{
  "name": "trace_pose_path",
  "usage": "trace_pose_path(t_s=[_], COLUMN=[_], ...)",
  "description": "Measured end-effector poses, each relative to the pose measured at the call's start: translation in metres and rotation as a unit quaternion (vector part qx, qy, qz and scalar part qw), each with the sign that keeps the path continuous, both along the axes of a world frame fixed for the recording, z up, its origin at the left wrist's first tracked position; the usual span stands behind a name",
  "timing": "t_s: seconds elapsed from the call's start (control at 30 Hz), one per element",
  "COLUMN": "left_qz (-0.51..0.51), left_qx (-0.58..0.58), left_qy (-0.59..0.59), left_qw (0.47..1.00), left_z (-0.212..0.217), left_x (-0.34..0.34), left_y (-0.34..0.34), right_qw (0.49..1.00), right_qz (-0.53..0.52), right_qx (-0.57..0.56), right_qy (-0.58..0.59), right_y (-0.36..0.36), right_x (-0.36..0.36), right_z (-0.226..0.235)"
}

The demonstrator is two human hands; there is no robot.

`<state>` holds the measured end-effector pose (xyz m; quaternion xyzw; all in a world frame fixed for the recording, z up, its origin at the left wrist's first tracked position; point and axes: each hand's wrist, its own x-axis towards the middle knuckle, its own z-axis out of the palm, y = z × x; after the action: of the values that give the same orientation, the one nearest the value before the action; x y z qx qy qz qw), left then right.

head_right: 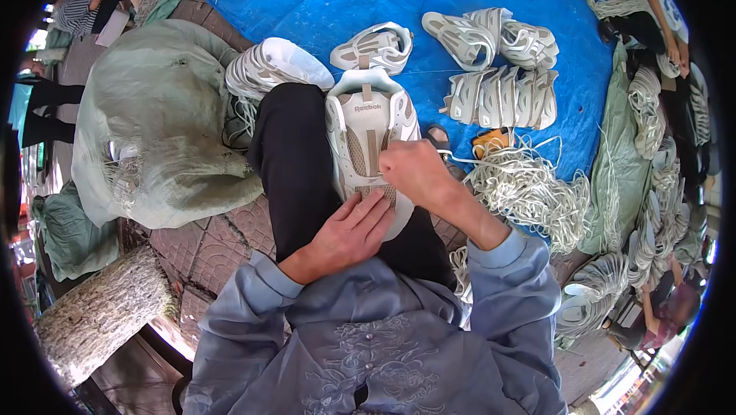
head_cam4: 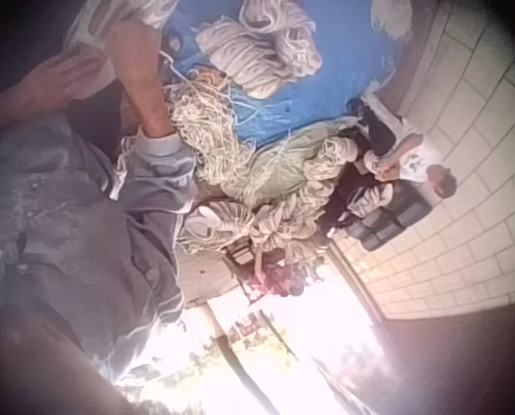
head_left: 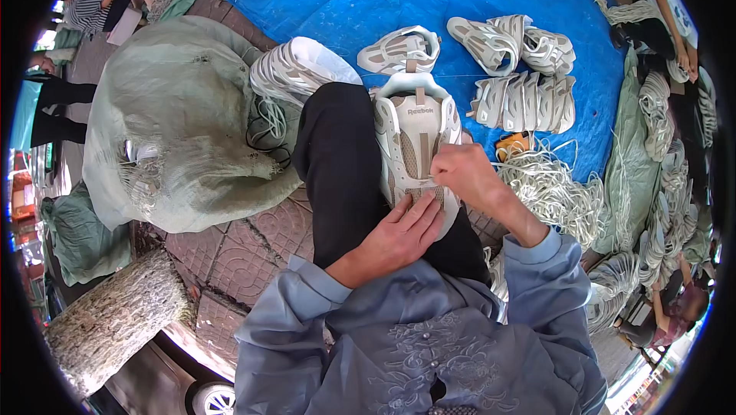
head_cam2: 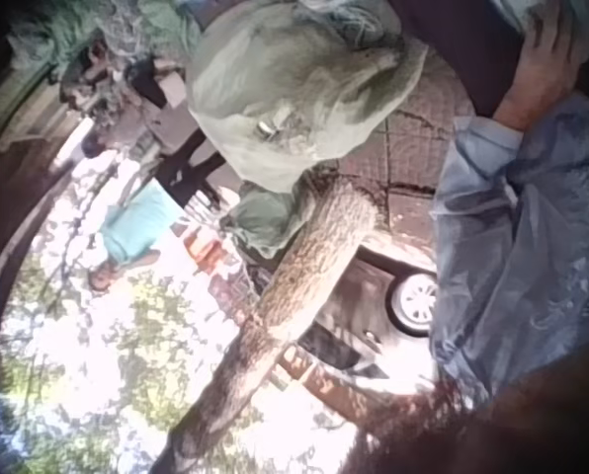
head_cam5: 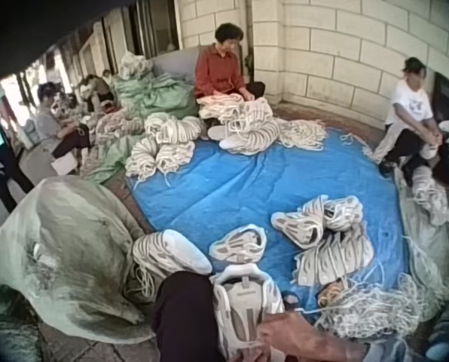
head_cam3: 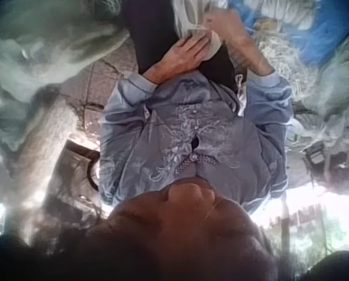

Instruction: The person sits on a blue tarp outdoors and threads white shoelaces through the eyelets of a white sneaker. They repeatedly pull the laces through the holes, adjust the tension, and arrange the laces on the shoe's surface.

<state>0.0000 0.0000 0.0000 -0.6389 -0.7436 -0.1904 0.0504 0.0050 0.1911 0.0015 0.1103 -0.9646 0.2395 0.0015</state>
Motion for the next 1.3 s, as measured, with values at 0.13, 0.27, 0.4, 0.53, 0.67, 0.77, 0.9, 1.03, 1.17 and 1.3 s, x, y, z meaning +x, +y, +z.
trace_pose_path(t_s=[0.13,0.27,0.4,0.53,0.67,0.77,0.9,1.03,1.17,1.3], left_qz=[0.006,0.009,0.005,0.009,0.014,0.015,0.01,-0.003,-0.003,-0.002], left_qx=[0.007,0.004,0.009,0.012,0.018,0.017,0.011,0.006,0.01,0.013], left_qy=[-0.019,-0.038,-0.057,-0.054,-0.06,-0.072,-0.083,-0.106,-0.106,-0.108], left_qw=[1.0,0.999,0.998,0.998,0.998,0.997,0.996,0.994,0.994,0.994], left_z=[-0.002,-0.001,-0.004,-0.006,-0.009,-0.01,-0.008,-0.007,-0.008,-0.009], left_x=[0.0,0.001,0.003,0.002,0.004,0.004,0.003,0.002,0.003,0.003], left_y=[-0.002,0.0,0.001,0.001,-0.001,-0.002,0.0,0.002,0.001,0.001], right_qw=[0.993,0.988,0.991,0.991,0.985,0.986,0.989,0.991,0.989,0.989], right_qz=[0.011,-0.036,-0.067,-0.081,-0.102,-0.087,-0.047,-0.053,-0.053,-0.11], right_qx=[-0.114,-0.095,-0.003,0.026,-0.086,-0.091,-0.088,-0.027,0.074,0.054], right_qy=[0.012,0.114,0.114,0.098,0.106,0.108,0.109,0.121,0.114,0.086], right_y=[0.001,-0.005,-0.011,-0.016,-0.018,-0.017,-0.016,-0.014,-0.021,-0.028], right_x=[0.0,0.008,0.013,0.013,0.008,0.008,0.009,0.007,0.012,0.012], right_z=[-0.003,0.0,0.002,0.003,-0.005,-0.008,-0.007,0.003,0.011,0.007])
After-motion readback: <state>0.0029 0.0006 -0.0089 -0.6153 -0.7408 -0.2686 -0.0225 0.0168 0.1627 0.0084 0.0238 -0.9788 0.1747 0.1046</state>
